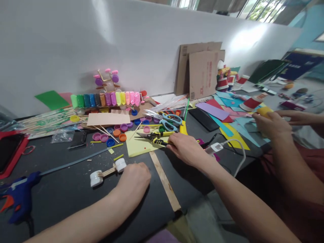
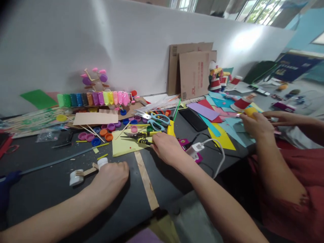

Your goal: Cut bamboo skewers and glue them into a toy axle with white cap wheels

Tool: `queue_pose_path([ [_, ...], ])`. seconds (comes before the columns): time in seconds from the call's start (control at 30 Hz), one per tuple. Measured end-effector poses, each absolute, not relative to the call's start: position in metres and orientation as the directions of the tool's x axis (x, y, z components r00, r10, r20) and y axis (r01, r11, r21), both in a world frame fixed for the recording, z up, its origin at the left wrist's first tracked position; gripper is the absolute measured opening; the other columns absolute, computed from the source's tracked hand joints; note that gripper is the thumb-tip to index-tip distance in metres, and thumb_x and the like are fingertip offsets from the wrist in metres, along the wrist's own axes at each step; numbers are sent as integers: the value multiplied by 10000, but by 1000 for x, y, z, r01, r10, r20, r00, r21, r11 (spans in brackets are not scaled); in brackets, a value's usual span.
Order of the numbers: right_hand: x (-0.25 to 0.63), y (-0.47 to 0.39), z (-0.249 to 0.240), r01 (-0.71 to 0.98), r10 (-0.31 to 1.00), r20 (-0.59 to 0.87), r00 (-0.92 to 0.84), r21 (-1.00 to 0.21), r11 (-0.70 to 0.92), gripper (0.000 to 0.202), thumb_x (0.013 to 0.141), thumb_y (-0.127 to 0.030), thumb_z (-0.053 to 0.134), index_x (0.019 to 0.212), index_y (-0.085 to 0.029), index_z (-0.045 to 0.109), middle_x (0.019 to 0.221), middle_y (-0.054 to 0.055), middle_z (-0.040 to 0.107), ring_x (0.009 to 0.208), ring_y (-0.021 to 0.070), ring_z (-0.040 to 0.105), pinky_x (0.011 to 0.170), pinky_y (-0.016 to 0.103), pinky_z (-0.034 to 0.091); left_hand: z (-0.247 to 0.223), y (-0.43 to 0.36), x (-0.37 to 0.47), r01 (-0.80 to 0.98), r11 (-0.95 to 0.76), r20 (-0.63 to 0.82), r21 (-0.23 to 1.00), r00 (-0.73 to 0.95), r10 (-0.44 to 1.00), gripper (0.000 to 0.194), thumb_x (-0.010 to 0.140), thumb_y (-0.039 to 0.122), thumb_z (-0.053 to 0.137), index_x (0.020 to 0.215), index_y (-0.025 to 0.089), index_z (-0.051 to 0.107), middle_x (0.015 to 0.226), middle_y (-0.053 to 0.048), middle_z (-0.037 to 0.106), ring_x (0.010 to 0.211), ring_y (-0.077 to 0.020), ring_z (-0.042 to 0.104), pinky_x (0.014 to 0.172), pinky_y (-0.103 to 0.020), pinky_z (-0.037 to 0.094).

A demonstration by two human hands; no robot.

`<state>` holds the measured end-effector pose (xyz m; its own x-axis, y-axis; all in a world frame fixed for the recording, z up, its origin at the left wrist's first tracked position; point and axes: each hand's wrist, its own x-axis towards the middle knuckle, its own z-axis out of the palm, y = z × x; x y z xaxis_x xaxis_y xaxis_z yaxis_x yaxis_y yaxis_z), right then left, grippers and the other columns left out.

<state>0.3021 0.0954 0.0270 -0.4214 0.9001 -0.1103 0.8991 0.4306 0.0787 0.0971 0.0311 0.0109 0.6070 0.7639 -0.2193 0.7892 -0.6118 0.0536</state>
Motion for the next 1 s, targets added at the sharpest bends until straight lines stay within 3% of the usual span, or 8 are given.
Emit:
queue_pose_path([
  [0.2,293,92,14,896,898,-85,-432,73,438,124,945,-233,573,950,-135,648,973,143,695,922,271,648,729,325,439,13,21,92,834,-551,-218,7,539,813,278,804,-70,463,889,110,658,796,-147,727,674,-277,736,525,-329,546],
  [0.33,280,88,13,860,862,-25,-507,45,508,144,973,-222,514,996,-153,639,998,118,672,931,239,631,740,315,449,10,8,89,834,-550,-145,37,549,823,170,943,138,446,960,177,611,780,-79,722,673,-260,737,535,-336,559],
  [0.37,274,88,11,838,839,-23,-544,35,544,131,968,-224,525,982,-164,641,989,104,673,910,223,630,730,306,452,7,5,89,838,-542,-115,55,545,831,180,960,155,422,1012,184,592,773,-60,723,674,-245,741,542,-325,561],
  [0.5,246,97,-2,753,753,-7,-657,27,657,111,944,-207,551,947,-150,646,945,98,677,867,230,616,703,322,461,-12,-2,80,785,-560,126,265,548,827,200,932,94,377,861,224,511,623,16,673,525,-200,705,462,-280,508],
  [0.6,228,104,-12,682,682,17,-731,31,731,116,938,-212,553,961,-144,644,956,101,674,885,241,594,712,334,460,-22,-2,68,743,-561,205,366,524,827,186,975,138,354,898,251,481,629,46,675,526,-166,702,470,-247,501],
  [0.83,228,109,-21,559,558,36,-829,26,829,82,924,-166,556,940,-163,636,891,69,648,819,223,531,699,339,415,-23,-2,52,716,-512,287,475,424,859,114,988,186,391,1006,263,473,645,67,671,523,-127,698,476,-199,494],
  [1.0,249,100,-8,464,464,46,-885,-6,886,95,930,-163,570,859,-160,631,846,71,627,788,215,486,684,340,375,-23,-10,54,713,-571,314,406,478,821,206,947,129,397,1101,215,504,783,-1,755,628,-172,749,516,-243,545],
])
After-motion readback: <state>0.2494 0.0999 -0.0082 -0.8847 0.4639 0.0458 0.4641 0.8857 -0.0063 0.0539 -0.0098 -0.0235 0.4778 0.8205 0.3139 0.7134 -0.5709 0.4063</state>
